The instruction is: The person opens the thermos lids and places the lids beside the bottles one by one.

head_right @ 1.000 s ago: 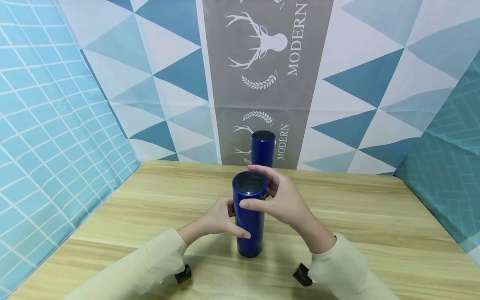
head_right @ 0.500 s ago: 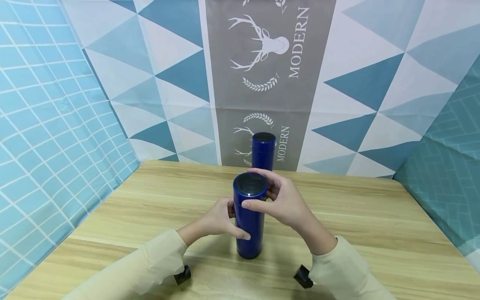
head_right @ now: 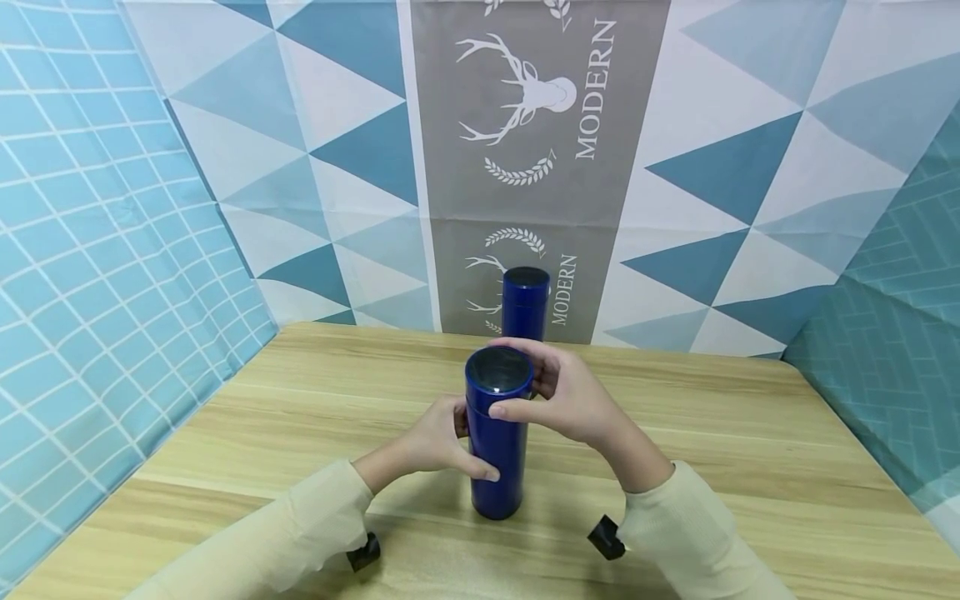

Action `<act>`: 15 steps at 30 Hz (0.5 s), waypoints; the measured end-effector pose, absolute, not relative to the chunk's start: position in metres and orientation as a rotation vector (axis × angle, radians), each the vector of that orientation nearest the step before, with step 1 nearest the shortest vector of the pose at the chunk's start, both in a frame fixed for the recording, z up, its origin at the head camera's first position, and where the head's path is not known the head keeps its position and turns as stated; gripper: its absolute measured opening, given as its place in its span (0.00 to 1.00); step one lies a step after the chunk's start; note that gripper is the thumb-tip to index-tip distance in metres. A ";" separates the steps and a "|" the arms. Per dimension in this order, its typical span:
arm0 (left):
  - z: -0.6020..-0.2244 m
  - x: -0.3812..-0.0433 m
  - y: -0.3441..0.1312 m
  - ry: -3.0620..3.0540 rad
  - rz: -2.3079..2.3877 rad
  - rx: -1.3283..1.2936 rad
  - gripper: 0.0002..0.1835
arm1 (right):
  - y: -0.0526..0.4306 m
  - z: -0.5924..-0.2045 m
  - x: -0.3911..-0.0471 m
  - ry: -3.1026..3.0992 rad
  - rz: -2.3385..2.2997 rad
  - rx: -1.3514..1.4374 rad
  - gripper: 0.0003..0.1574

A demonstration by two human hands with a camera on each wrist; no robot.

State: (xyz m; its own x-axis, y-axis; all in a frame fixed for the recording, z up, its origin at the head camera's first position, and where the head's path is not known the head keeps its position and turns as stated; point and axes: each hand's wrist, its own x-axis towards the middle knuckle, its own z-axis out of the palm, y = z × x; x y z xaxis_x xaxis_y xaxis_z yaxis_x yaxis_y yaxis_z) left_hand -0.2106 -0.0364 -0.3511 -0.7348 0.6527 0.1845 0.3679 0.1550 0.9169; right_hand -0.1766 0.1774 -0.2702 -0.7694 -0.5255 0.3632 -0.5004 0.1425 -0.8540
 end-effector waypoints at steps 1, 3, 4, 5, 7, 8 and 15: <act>-0.351 -0.211 -0.036 2.178 1.611 0.991 0.31 | 0.178 -0.270 -0.177 2.349 -1.743 -1.068 0.39; -0.352 -0.210 -0.036 2.174 1.618 0.999 0.31 | 0.179 -0.271 -0.179 2.333 -1.734 -1.089 0.39; -0.352 -0.210 -0.037 2.170 1.622 1.006 0.31 | 0.180 -0.271 -0.180 2.326 -1.730 -1.097 0.39; -0.352 -0.210 -0.037 2.168 1.624 1.009 0.31 | 0.180 -0.271 -0.181 2.323 -1.724 -1.103 0.40; -0.352 -0.210 -0.037 2.168 1.623 1.012 0.32 | 0.182 -0.272 -0.183 2.309 -1.717 -1.121 0.40; -0.352 -0.210 -0.037 2.168 1.624 1.012 0.32 | 0.182 -0.272 -0.184 2.302 -1.713 -1.130 0.40; -0.352 -0.210 -0.037 2.167 1.626 1.021 0.32 | 0.185 -0.272 -0.191 2.237 -1.697 -1.214 0.39</act>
State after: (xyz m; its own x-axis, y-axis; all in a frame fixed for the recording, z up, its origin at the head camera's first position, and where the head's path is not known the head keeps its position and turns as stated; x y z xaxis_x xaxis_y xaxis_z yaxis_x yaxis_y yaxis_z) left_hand -0.2105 -0.0366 -0.3518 -0.7249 0.6566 0.2081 0.3834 0.1336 0.9139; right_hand -0.1908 0.1847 -0.2718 -0.6820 -0.6250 0.3797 -0.5340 0.0709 -0.8425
